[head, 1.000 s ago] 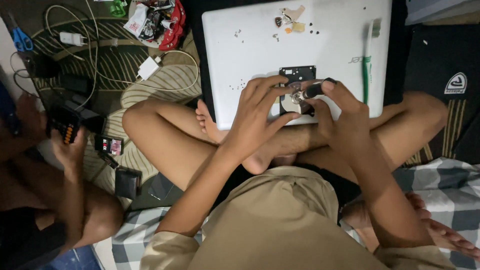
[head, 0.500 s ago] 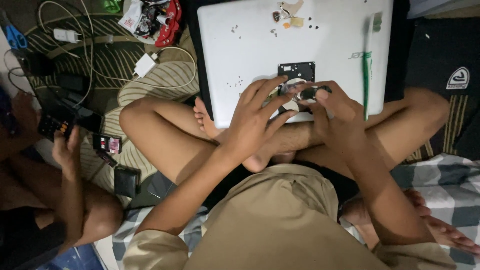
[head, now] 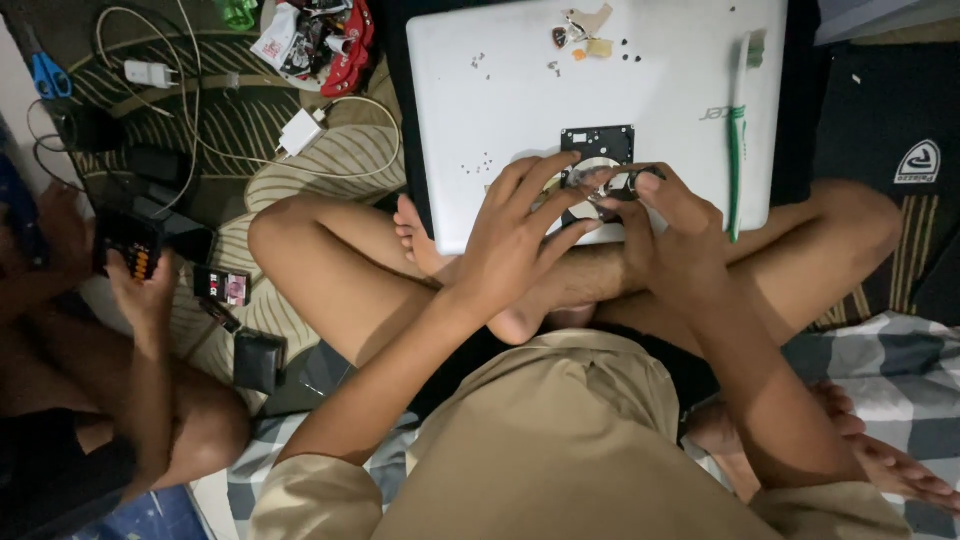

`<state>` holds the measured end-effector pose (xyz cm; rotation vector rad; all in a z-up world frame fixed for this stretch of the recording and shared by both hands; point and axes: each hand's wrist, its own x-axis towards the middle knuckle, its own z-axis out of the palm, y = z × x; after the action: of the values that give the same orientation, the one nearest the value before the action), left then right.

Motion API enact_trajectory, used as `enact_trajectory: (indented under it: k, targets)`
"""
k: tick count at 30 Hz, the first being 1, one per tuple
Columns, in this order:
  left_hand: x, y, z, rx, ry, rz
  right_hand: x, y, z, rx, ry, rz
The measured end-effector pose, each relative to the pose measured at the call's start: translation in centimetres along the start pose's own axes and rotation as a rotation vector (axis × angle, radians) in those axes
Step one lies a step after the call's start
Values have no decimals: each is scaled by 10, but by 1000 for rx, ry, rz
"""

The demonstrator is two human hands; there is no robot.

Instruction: Cleaning a hard drive with a toothbrush and securing its components using a screwdriver.

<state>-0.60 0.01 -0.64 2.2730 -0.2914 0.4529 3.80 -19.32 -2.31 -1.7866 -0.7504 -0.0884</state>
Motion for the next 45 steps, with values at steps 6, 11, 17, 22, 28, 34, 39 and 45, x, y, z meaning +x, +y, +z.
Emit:
enact_trajectory:
  k: [6, 11, 17, 22, 28, 34, 39, 45]
  targets:
    - [1, -1, 1, 11, 0, 4, 8, 1, 1, -38, 1, -67]
    - [1, 4, -3, 2, -7, -5, 0, -2, 6, -43, 99, -13]
    - [2, 4, -5, -14, -13, 2, 12, -26, -2, -209, 50, 100]
    - [1, 8, -8, -46, -28, -36, -29, 0, -5, -277, 428, 40]
    - [3, 12, -11, -14, -119, -80, -17, -51, -30, 49, 329, 336]
    - [4, 16, -14, -12, -122, -69, -22, -54, -32, 401, 457, 567]
    - [6, 18, -16, -42, -106, -84, -14, -77, -31, 728, 553, 651]
    - [6, 18, -13, -76, -85, -124, -10, -82, -27, 700, 560, 662]
